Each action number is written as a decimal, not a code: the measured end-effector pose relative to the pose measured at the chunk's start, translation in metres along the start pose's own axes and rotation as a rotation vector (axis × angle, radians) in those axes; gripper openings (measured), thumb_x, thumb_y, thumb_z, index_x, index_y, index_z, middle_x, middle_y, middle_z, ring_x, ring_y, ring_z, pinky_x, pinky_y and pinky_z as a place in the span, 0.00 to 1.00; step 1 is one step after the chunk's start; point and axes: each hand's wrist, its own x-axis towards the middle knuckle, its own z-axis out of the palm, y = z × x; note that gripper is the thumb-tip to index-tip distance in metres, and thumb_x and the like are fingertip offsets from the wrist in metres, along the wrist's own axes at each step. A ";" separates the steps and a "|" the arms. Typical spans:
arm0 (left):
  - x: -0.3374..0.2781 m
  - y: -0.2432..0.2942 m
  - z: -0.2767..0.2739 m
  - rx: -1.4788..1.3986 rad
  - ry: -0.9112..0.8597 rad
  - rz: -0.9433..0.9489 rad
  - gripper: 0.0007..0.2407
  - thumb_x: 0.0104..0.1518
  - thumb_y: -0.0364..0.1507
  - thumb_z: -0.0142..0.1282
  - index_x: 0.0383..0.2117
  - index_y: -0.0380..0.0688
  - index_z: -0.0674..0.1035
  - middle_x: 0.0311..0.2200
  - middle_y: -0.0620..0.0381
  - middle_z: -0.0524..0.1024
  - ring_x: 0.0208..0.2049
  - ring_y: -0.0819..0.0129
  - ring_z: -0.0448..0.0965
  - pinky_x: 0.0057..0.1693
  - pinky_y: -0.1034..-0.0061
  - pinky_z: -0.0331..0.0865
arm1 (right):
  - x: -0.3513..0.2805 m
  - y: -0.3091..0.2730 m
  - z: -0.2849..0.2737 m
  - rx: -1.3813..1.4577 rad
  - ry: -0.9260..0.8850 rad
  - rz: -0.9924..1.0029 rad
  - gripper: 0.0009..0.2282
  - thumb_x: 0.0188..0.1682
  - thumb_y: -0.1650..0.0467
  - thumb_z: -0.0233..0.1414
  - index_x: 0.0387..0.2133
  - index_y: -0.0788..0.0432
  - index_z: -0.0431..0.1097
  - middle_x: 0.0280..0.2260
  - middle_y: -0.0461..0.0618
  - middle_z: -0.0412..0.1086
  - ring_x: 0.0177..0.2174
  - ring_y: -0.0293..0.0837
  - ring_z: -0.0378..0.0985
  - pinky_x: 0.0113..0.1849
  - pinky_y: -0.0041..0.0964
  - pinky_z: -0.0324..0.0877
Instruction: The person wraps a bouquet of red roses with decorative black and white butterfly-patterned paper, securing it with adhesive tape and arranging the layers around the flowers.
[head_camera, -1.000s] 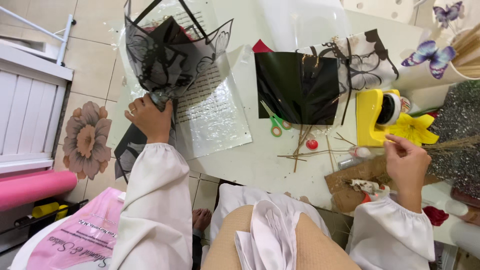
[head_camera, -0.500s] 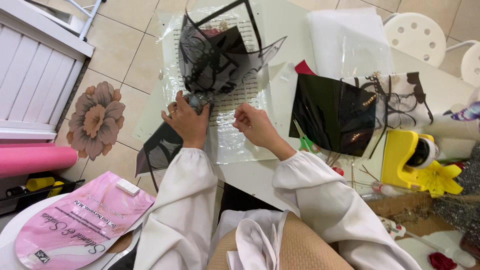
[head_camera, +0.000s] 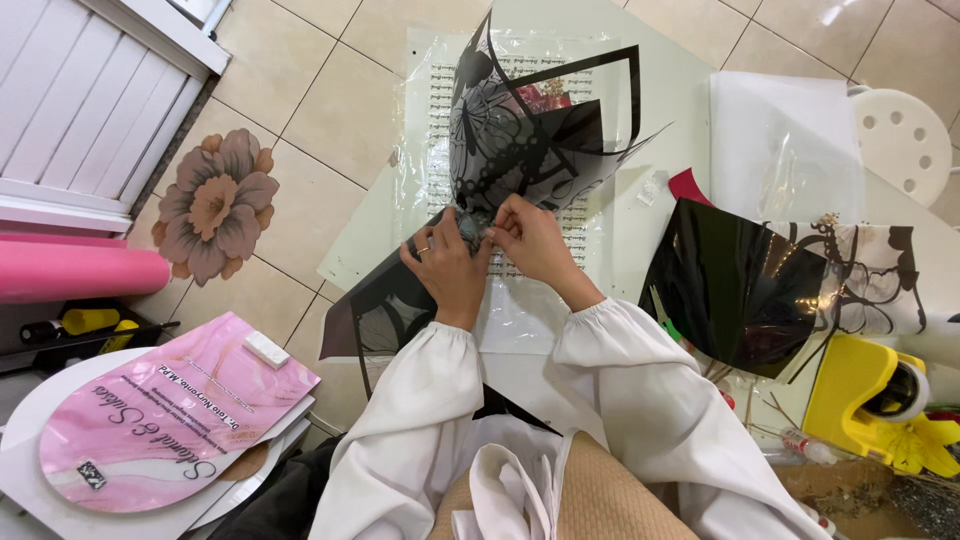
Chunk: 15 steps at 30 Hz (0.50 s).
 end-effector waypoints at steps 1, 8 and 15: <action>-0.001 -0.001 0.002 0.000 -0.006 0.002 0.31 0.42 0.40 0.75 0.54 0.45 0.75 0.36 0.56 0.80 0.46 0.57 0.74 0.60 0.42 0.57 | 0.001 0.005 0.004 0.002 0.000 0.005 0.07 0.47 0.74 0.61 0.32 0.57 0.69 0.21 0.47 0.72 0.20 0.41 0.75 0.27 0.34 0.70; -0.001 -0.003 0.010 0.008 -0.015 -0.010 0.24 0.44 0.40 0.74 0.47 0.50 0.78 0.40 0.58 0.78 0.48 0.58 0.73 0.59 0.41 0.55 | 0.007 0.016 0.019 -0.098 0.096 -0.042 0.07 0.47 0.76 0.60 0.30 0.61 0.67 0.20 0.53 0.69 0.20 0.49 0.75 0.26 0.39 0.68; 0.002 -0.002 0.005 0.024 -0.029 0.000 0.25 0.41 0.38 0.76 0.47 0.50 0.78 0.40 0.57 0.78 0.48 0.59 0.73 0.60 0.42 0.55 | 0.004 0.013 0.028 -0.086 0.192 -0.012 0.08 0.48 0.75 0.60 0.28 0.62 0.65 0.18 0.52 0.68 0.19 0.47 0.75 0.25 0.37 0.68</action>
